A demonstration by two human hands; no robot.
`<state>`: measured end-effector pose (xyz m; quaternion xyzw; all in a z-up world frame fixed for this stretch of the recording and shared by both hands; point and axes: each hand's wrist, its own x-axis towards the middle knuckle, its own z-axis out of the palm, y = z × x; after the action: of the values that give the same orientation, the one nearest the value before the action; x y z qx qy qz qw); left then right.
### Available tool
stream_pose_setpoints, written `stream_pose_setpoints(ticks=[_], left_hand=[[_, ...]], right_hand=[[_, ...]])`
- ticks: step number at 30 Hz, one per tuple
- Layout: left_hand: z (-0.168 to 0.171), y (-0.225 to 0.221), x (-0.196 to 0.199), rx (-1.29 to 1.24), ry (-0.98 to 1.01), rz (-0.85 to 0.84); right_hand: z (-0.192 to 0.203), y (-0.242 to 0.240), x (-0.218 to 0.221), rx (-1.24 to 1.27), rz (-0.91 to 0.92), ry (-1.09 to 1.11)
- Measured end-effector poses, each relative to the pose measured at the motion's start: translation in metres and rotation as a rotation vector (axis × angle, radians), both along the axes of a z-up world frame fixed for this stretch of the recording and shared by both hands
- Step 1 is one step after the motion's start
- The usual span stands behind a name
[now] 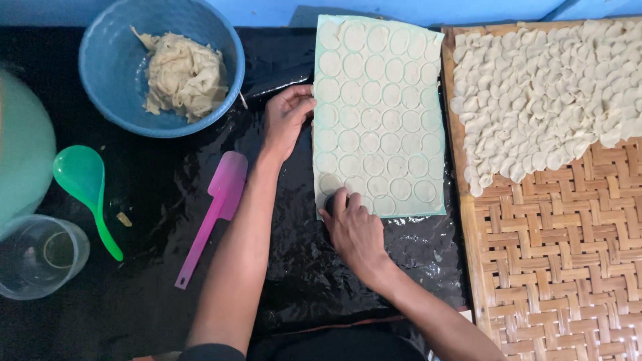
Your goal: Using a circular cutter to stamp out dough shapes from a thin sheet of dough.
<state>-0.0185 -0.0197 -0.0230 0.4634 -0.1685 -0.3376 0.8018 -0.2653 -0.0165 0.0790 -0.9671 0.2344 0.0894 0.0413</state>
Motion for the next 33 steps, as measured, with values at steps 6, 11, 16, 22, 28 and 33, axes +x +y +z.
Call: stream_pose_setpoints(ticks=[6,11,16,22,28,33], left_hand=[[0.003,0.001,-0.001,0.006,0.006,-0.012],[0.002,-0.002,0.000,-0.030,-0.015,-0.014],[0.004,0.005,-0.007,-0.017,-0.019,-0.014],[-0.008,0.033,-0.038,0.102,0.010,0.114],[-0.013,0.060,-0.064,0.156,0.036,0.235],[-0.008,0.062,-0.067,0.161,-0.015,0.263]], right_hand=[[-0.005,-0.023,-0.010,-0.106,0.313,-0.178],[-0.004,-0.014,-0.004,-0.031,0.137,-0.054],[0.055,-0.040,-0.005,0.308,-0.125,0.001],[0.066,-0.116,-0.002,0.207,-0.254,-0.445],[0.030,-0.217,0.043,0.044,-0.260,-0.598],[-0.010,-0.265,0.078,-0.003,-0.258,-0.568]])
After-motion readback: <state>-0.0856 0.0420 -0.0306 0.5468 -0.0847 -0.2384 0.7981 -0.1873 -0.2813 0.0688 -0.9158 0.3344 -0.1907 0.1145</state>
